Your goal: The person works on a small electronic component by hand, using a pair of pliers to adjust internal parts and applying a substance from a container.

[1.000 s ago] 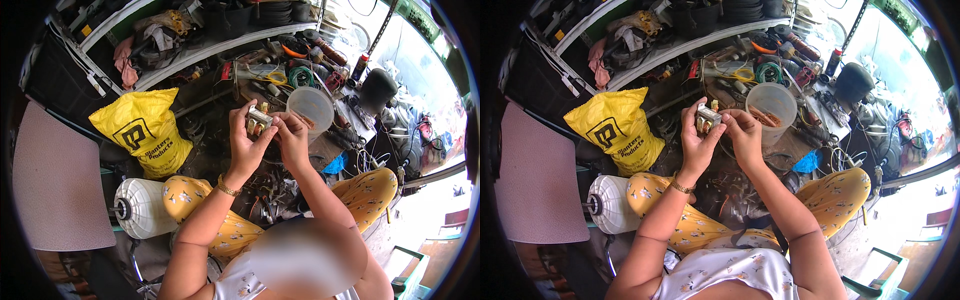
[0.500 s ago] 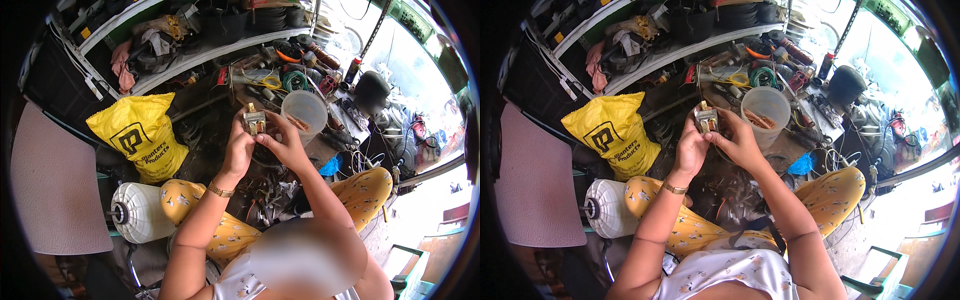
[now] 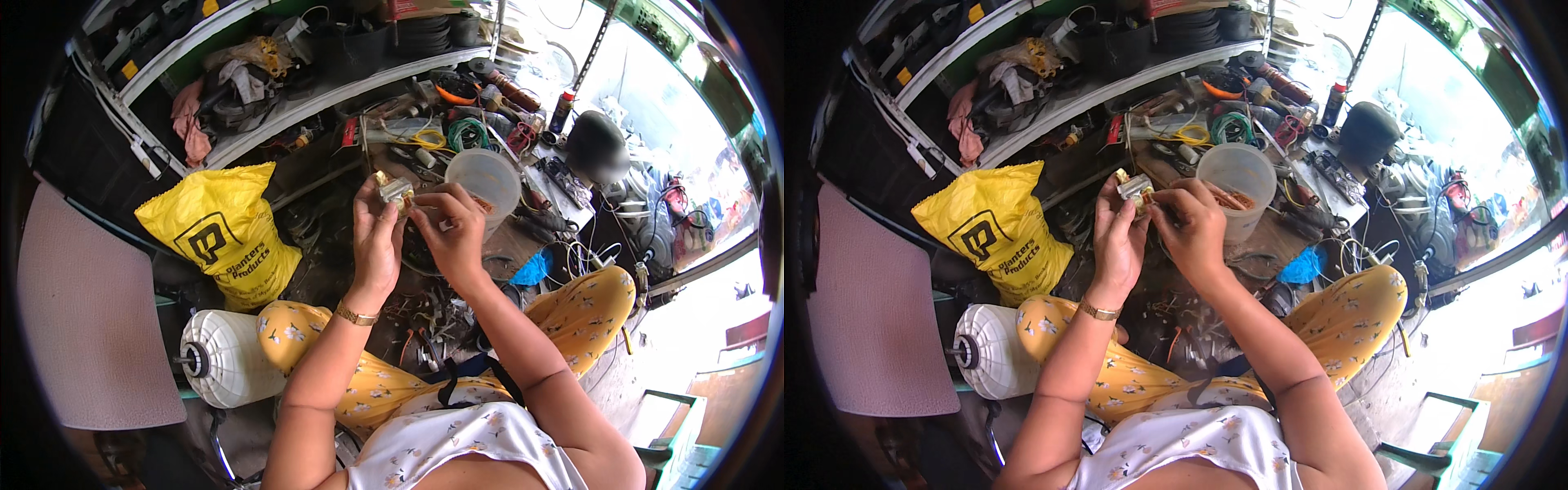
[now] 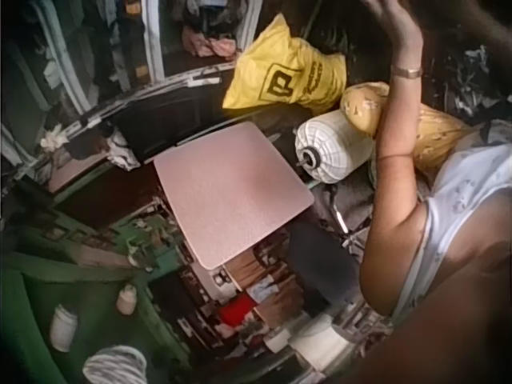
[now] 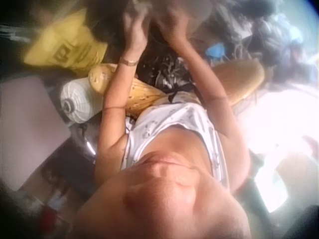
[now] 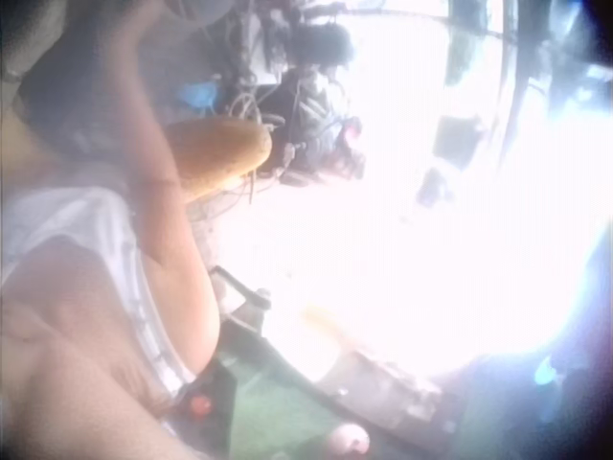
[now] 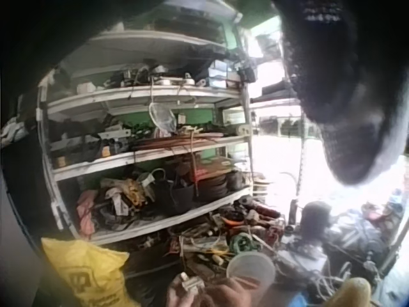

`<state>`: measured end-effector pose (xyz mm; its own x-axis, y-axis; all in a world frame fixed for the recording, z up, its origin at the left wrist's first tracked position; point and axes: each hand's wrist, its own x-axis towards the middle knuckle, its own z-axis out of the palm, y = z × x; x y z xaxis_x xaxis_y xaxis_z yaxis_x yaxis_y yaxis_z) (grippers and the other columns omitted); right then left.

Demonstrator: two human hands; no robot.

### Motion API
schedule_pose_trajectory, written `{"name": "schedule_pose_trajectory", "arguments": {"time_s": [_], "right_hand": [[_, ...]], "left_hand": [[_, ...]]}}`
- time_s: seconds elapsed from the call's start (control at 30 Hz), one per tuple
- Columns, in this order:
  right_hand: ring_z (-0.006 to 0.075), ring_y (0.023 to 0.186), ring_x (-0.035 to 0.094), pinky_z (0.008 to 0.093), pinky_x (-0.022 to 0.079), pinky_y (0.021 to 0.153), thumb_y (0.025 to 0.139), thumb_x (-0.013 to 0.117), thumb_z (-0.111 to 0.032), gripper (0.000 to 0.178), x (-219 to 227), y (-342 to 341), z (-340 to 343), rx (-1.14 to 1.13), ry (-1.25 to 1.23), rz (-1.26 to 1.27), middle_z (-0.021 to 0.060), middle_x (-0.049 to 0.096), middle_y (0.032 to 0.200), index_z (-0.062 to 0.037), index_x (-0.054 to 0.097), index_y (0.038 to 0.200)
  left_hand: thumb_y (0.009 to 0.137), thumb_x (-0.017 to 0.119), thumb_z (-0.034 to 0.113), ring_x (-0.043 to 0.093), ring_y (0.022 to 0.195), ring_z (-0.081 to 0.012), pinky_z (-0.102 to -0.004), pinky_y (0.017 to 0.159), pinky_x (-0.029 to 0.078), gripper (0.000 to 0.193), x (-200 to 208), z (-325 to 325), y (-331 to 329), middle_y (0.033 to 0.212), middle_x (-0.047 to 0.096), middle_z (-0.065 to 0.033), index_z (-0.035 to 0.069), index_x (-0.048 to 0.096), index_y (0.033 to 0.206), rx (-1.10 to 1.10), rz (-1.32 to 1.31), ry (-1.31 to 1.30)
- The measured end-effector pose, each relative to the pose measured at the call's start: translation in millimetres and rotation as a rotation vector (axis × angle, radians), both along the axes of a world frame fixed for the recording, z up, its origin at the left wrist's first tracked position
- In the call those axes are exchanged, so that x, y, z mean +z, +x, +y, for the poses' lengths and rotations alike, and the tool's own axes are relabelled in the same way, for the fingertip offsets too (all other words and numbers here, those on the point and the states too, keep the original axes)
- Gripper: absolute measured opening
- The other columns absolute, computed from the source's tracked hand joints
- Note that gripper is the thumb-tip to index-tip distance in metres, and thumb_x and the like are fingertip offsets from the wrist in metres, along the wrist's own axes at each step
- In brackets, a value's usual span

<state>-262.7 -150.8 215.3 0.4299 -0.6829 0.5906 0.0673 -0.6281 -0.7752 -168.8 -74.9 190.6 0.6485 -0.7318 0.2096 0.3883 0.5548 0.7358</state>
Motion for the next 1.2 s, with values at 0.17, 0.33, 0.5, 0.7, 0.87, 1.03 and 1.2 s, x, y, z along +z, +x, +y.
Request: {"name": "schedule_pose_trajectory", "arguments": {"time_s": [0.17,0.33,0.5,0.7,0.87,1.03,1.2], "right_hand": [[0.0335,0.075,0.059,0.0402,0.047,0.067,0.074,0.070,-0.005,0.009,-12.6,3.6,-7.7,-0.038,-0.025,-0.001,0.0144,0.059,0.079,-0.0022,0.064,0.081],[0.0354,0.078,0.059,0.0410,0.047,0.068,0.076,0.066,-0.007,0.016,-24.1,7.4,-4.1,0.111,0.093,-0.065,0.0172,0.057,0.080,-0.0002,0.056,0.088],[0.0245,0.076,0.061,0.0348,0.048,0.069,0.080,0.070,-0.007,0.022,-16.6,3.1,-10.1,0.194,0.186,-0.125,0.0160,0.061,0.086,0.0023,0.057,0.095],[0.0332,0.076,0.064,0.0379,0.049,0.067,0.078,0.070,-0.002,0.012,-19.9,2.0,-18.9,0.115,0.077,-0.072,0.0172,0.064,0.080,0.0021,0.061,0.085],[0.0256,0.073,0.067,0.0346,0.051,0.066,0.073,0.076,-0.004,0.013,5.9,-21.5,-55.7,-0.078,-0.027,-0.038,0.0136,0.067,0.079,-0.0023,0.067,0.082],[0.0341,0.080,0.064,0.0456,0.051,0.075,0.076,0.073,-0.015,0.014,1.2,-60.1,-144.3,-0.214,-0.382,0.783,0.0125,0.069,0.089,-0.0104,0.074,0.089],[0.0327,0.076,0.064,0.0416,0.053,0.068,0.075,0.073,-0.011,0.018,6.9,-41.8,-107.0,-0.067,-0.429,0.342,0.0132,0.066,0.099,-0.0071,0.073,0.092]], "left_hand": [[0.094,0.057,0.008,0.048,0.120,-0.0177,-0.0325,0.101,0.042,0.053,-4.4,-5.6,-2.5,0.134,0.047,-0.0066,0.010,0.035,0.142,0.090,-0.115,0.064],[0.094,0.058,0.008,0.052,0.117,-0.0208,-0.0337,0.097,0.047,0.052,-0.2,-1.8,1.1,0.134,0.048,-0.0090,0.008,0.035,0.141,0.216,0.028,0.138],[0.095,0.060,0.012,0.052,0.116,-0.0200,-0.0359,0.096,0.046,0.055,-1.5,-4.1,1.8,0.132,0.049,-0.0092,0.008,0.034,0.143,0.160,-0.053,0.138],[0.095,0.059,0.013,0.052,0.115,-0.0216,-0.0405,0.098,0.047,0.054,-7.4,-8.8,4.2,0.129,0.050,-0.0105,0.007,0.035,0.143,0.129,0.113,0.069],[0.096,0.057,0.015,0.056,0.112,-0.0264,-0.0512,0.102,0.048,0.025,-36.1,-10.5,37.4,0.119,0.059,-0.0122,0.003,0.055,0.118,0.052,0.332,-0.016],[0.095,0.060,0.017,0.059,0.109,-0.0263,-0.0510,0.103,0.046,0.023,-36.8,-11.9,29.6,0.115,0.062,-0.0101,0.004,0.058,0.114,-0.109,0.432,-0.056],[0.093,0.062,0.014,0.060,0.107,-0.0230,-0.0458,0.100,0.050,0.019,-20.5,-12.3,11.6,0.111,0.064,-0.0081,0.006,0.060,0.110,-0.101,0.417,-0.041]]}}
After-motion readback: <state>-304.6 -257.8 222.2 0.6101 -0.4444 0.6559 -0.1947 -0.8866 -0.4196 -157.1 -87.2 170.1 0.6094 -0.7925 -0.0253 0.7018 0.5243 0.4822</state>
